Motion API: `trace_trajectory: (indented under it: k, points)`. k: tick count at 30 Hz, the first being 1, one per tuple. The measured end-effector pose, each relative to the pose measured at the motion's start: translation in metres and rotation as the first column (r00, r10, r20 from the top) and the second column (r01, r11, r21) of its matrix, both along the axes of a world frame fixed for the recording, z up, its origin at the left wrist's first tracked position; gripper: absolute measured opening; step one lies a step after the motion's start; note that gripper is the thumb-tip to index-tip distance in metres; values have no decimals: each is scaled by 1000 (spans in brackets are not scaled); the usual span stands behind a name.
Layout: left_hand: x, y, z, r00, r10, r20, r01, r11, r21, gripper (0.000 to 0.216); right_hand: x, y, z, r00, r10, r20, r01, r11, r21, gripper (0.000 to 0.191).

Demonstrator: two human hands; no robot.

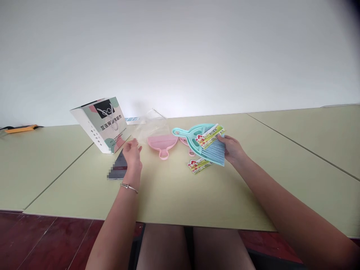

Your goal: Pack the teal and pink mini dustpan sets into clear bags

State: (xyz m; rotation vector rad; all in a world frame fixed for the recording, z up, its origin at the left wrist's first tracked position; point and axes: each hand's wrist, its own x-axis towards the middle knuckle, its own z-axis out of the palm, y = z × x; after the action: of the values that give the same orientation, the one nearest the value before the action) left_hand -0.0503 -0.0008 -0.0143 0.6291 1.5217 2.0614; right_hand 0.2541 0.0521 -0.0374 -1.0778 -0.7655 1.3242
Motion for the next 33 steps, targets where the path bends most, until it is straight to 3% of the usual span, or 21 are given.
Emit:
trace_trajectory:
  k: [2, 4, 8, 12, 16, 18, 22, 27, 30, 32, 33]
  points:
    - [7, 1, -5, 974, -123, -190, 90, 980, -175, 25, 2, -1, 2, 994, -105, 42, 99, 988, 120, 26]
    - [17, 0, -10, 924, -196, -328, 88, 945, -316, 47, 2, -5, 8, 983, -161, 89, 129, 950, 285, 33]
    - [31, -4, -14, 809, -208, -550, 8, 939, -345, 80, 4, -16, 22, 938, -260, 229, 89, 818, 568, 31]
    - [35, -9, -10, 773, -270, -575, 45, 926, -374, 85, 10, -20, 29, 883, -371, 289, 90, 738, 669, 23]
    - [40, -15, -4, 751, -307, -585, 43, 906, -421, 79, 13, -17, 29, 881, -445, 160, 219, 684, 696, 22]
    - [43, -17, -2, 732, -278, -622, 19, 921, -389, 75, 14, -14, 29, 908, -401, 122, 221, 705, 674, 24]
    - [46, -17, -2, 719, -237, -654, 45, 954, -296, 64, 15, -9, 26, 976, -171, 135, 69, 829, 555, 25]
    - [44, -17, -5, 699, -202, -686, 105, 978, -181, 45, 21, -3, 22, 991, -128, -34, 130, 900, 416, 23]
    - [49, -19, -4, 712, -151, -686, 174, 984, -35, 33, 20, -2, 22, 997, -71, -22, 74, 930, 359, 16]
    - [55, -20, -3, 760, -221, -611, 286, 958, 9, 31, 13, -6, 22, 1000, 15, -8, -13, 957, 289, 20]
    - [59, -21, -2, 789, -314, -528, 366, 931, -7, 33, 7, -10, 21, 996, 85, -13, -80, 970, 231, 22]
